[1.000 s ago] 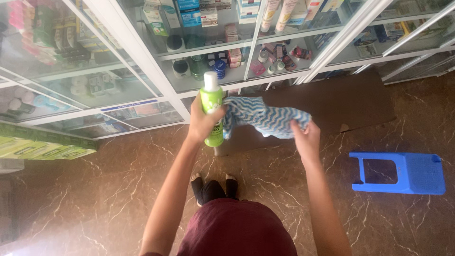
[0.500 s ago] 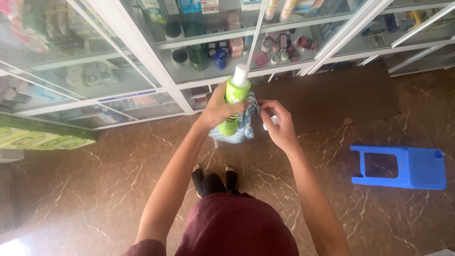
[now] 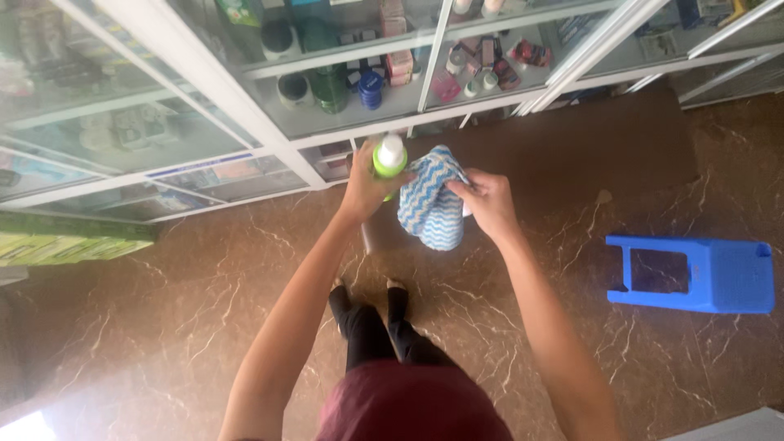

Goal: The person wipes various product bottles and a glass shelf with a cloth before arranging the items back onto the shelf.

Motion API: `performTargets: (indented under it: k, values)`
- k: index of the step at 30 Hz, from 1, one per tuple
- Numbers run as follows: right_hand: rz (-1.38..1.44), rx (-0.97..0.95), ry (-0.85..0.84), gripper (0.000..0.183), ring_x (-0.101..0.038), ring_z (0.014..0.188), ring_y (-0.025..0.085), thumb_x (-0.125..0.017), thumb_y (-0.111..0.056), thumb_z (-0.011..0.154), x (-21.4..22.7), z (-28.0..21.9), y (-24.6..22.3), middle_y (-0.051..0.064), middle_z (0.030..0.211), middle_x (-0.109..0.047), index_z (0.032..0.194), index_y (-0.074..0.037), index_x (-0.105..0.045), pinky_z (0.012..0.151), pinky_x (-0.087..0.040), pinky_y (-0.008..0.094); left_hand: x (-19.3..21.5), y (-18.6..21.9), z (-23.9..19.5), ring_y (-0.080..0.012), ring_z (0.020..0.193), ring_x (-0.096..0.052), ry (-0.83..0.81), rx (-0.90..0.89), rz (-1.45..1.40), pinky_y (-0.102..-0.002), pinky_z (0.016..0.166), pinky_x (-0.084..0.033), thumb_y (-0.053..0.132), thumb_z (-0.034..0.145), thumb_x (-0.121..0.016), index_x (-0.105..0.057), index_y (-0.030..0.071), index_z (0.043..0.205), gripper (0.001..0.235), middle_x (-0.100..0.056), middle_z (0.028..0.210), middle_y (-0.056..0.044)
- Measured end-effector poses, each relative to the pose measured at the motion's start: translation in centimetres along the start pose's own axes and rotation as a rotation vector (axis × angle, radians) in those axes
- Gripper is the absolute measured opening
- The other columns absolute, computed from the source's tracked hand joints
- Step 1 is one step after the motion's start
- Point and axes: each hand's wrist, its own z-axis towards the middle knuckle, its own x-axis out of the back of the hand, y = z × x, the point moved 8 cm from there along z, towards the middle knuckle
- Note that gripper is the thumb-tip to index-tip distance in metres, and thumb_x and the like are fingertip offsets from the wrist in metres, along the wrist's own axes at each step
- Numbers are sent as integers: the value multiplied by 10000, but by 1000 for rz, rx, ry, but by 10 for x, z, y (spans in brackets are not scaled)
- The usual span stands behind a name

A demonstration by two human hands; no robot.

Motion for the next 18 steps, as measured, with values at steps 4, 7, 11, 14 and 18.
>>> performTargets:
  k: [4,7,11,14,18]
  values:
    - [-160,-117,192,240,-599,604,69,-807,-172,896,10,9,40,41,769,-734,1012,38,-784,519,-457,266,-36,-80,-17,-302,1046,-650,74,405,-15,-442,916,-502,262,657,-943,-652,101,1212,647,-680,1127,-119]
    - [-186,-121,299,256,-623,587,27,-811,-218,886,10,22,67,-9,708,-704,910,33,-763,509,-500,235,-59,-124,-24,-313,1042,-673,165,470,17,-446,931,-522,235,626,-932,-675,113,1144,591,-718,1100,-114]
    - [-161,-93,361,293,-467,598,30,-820,-219,914,7,30,109,12,652,-620,865,65,-766,505,-356,260,-88,-150,-39,-389,1016,-653,267,368,212,-467,870,-514,83,617,-895,-700,83,1101,521,-725,1059,-156]
    - [-221,-87,359,268,-483,579,31,-790,-227,921,2,37,133,6,630,-646,921,40,-786,504,-366,259,-105,-181,-50,-372,1010,-695,249,517,150,-449,860,-537,62,648,-870,-677,84,1116,507,-739,1045,-146]
    - [-286,-152,366,257,-508,570,32,-758,-217,956,4,42,160,13,622,-664,953,39,-781,511,-397,250,-128,-216,-65,-362,1016,-706,231,641,75,-437,866,-548,79,731,-858,-653,80,1154,470,-730,1068,-144]
